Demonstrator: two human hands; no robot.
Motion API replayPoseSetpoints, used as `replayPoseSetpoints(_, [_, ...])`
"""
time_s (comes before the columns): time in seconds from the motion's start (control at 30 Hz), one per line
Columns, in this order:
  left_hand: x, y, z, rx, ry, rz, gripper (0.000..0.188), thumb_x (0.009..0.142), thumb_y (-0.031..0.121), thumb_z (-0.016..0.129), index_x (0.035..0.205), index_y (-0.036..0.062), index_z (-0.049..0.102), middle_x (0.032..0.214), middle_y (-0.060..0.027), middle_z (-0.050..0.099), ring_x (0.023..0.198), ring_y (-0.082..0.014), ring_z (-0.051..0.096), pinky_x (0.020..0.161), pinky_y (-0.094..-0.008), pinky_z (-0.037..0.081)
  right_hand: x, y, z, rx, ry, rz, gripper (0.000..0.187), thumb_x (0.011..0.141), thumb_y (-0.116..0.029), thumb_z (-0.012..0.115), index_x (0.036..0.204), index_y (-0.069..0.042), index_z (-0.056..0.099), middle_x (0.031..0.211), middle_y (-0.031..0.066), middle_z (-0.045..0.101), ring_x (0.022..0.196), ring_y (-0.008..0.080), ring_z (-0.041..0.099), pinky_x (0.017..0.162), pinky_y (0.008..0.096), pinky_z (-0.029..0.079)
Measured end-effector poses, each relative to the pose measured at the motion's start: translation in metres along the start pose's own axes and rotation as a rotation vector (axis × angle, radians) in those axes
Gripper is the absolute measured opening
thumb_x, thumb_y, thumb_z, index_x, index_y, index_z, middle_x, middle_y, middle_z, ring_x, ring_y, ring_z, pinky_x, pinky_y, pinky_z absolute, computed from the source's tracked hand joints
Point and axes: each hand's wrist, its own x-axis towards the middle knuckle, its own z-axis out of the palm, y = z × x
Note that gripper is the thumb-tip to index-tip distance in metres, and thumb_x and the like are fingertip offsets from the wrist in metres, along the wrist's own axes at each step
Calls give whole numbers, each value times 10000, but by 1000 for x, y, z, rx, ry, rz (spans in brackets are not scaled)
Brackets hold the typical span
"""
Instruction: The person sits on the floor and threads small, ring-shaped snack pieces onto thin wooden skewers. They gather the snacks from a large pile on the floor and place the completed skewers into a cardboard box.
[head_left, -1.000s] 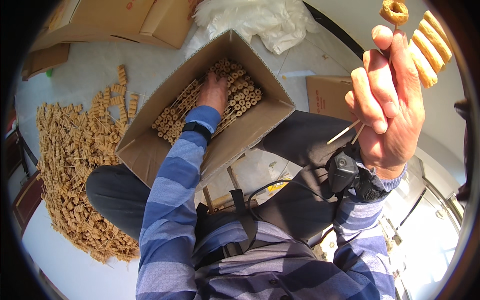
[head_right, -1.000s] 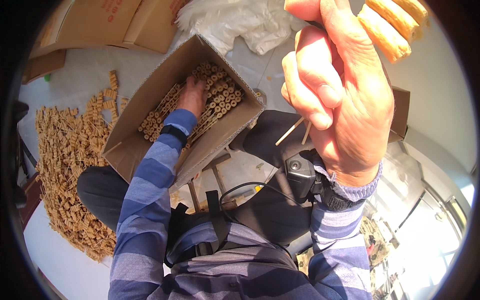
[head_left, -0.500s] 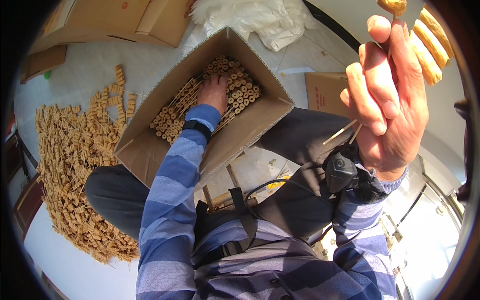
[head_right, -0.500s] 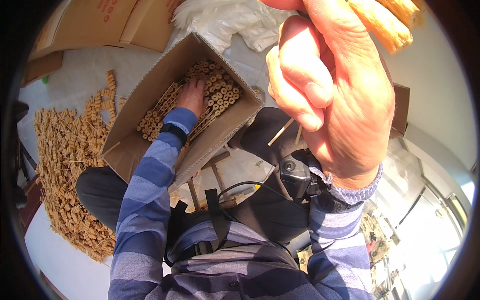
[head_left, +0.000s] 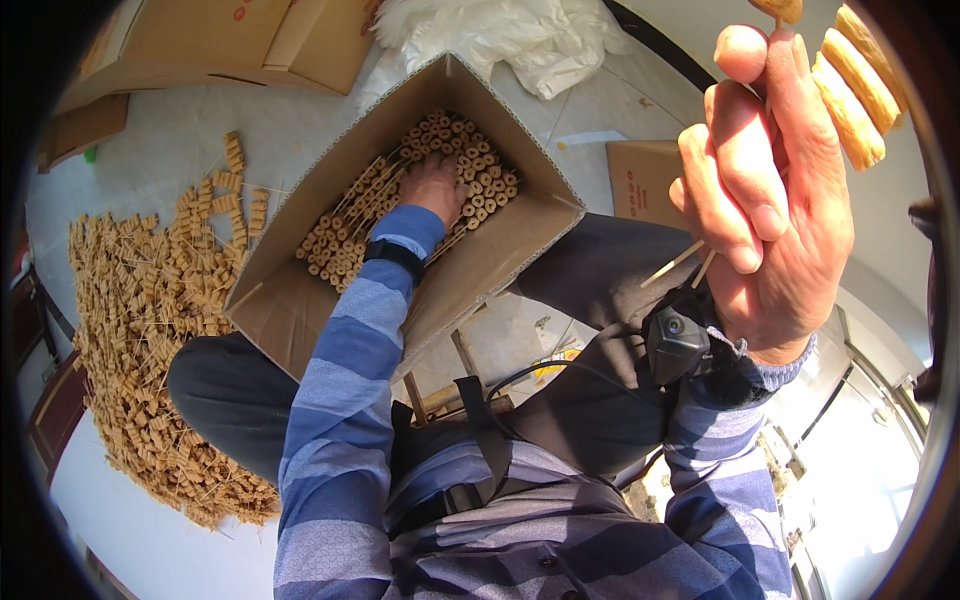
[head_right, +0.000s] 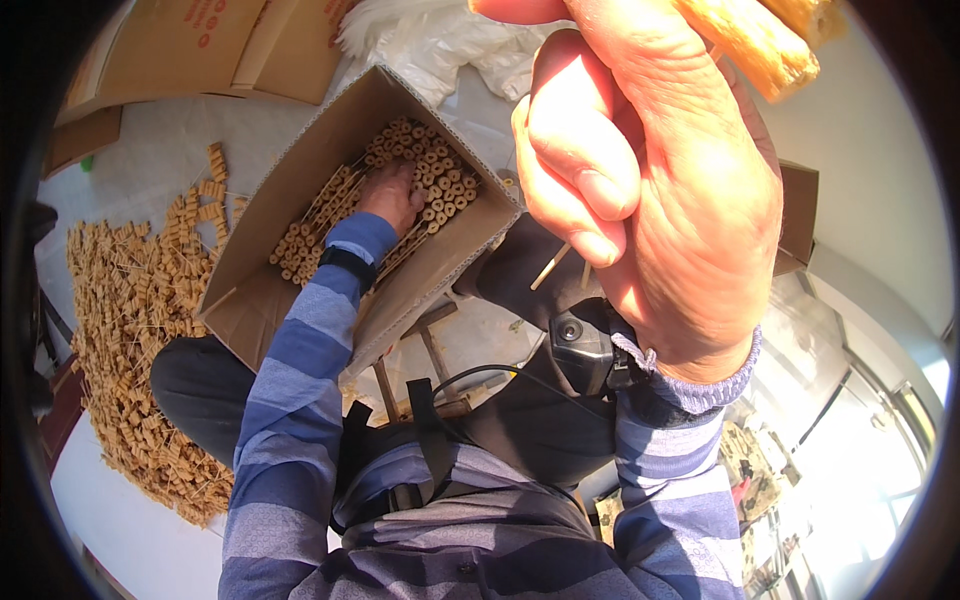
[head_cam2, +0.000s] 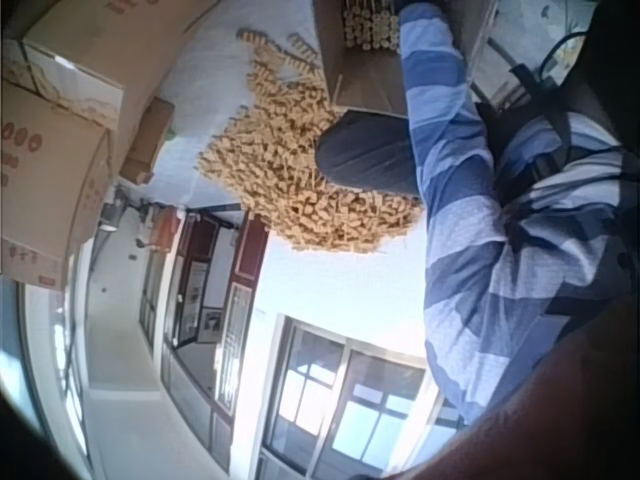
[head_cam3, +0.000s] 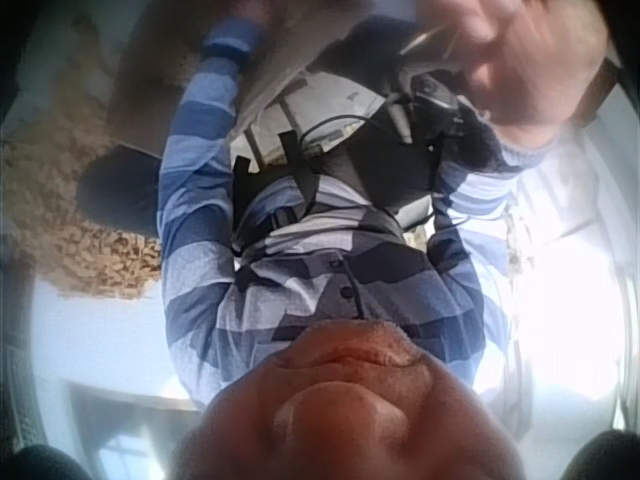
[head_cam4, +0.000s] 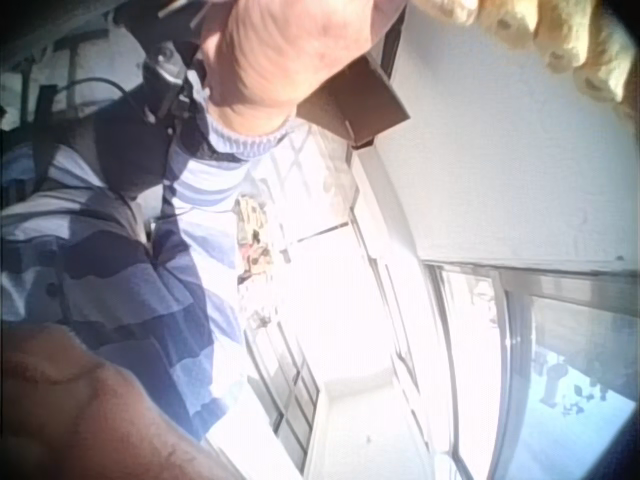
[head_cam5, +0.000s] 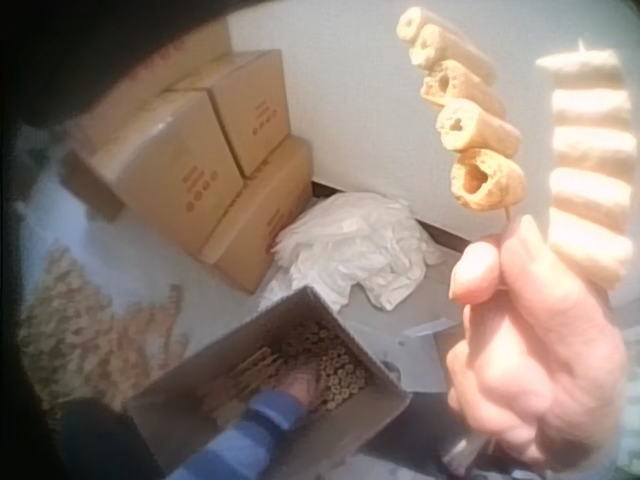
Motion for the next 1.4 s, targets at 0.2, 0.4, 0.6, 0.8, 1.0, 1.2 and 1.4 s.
replayPoseSetpoints(0.2, [7, -4, -4, -50, -201, -102, 510, 888, 168, 677, 1363, 39, 539, 1429, -284, 409, 1246, -473, 511, 1069, -480, 443, 1, 15, -5, 111, -22, -84, 363, 1101, -324, 414, 1065, -27, 619, 490, -95, 329, 330, 18, 258, 341, 179, 241])
replayPoseSetpoints(0.4, [10, -15, 2, -103, -183, -35, 541, 892, 121, 659, 1407, 62, 504, 1443, -286, 402, 1268, -471, 497, 1086, -452, 442, -1, 13, -6, 65, -14, -50, 360, 1100, -321, 418, 1065, -25, 621, 492, -91, 336, 336, 22, 266, 345, 182, 247])
replayPoseSetpoints(0.6, [19, -58, 14, -362, -312, 48, 572, 883, -77, 580, 1433, 44, 484, 1346, -195, 569, 1165, -277, 586, 1031, -353, 485, -2, 11, -5, 55, -4, -33, 357, 1099, -318, 422, 1065, -24, 622, 495, -86, 343, 342, 26, 274, 349, 185, 252])
replayPoseSetpoints(0.8, [25, -70, 31, -489, -324, -43, 621, 834, -171, 533, 1429, -2, 480, 1297, -162, 621, 1118, -217, 605, 1012, -325, 489, -2, 10, -5, 48, 2, -18, 354, 1097, -315, 426, 1066, -22, 624, 498, -81, 350, 347, 30, 282, 354, 189, 257])
replayPoseSetpoints(1.0, [14, -47, 8, -237, -221, 130, 640, 832, -76, 617, 1446, -2, 451, 1325, -220, 597, 1209, -324, 594, 1061, -354, 462, -2, 9, -5, 43, 10, 3, 352, 1096, -312, 431, 1066, -21, 625, 500, -76, 357, 353, 34, 290, 358, 192, 263])
replayPoseSetpoints(1.2, [5, -32, 0, -209, -184, 77, 716, 832, -28, 654, 1494, 18, 386, 1415, -245, 530, 1298, -365, 532, 1106, -371, 427, -3, 9, -6, 46, 18, 31, 349, 1095, -309, 435, 1067, -19, 627, 503, -71, 363, 359, 38, 298, 363, 195, 268])
replayPoseSetpoints(1.4, [6, -32, 3, -215, -206, 72, 796, 797, -10, 718, 1510, 35, 367, 1453, -254, 487, 1338, -381, 488, 1137, -392, 394, -3, 9, -7, 47, 34, 66, 346, 1094, -306, 439, 1067, -18, 628, 506, -67, 370, 365, 42, 306, 367, 199, 273])
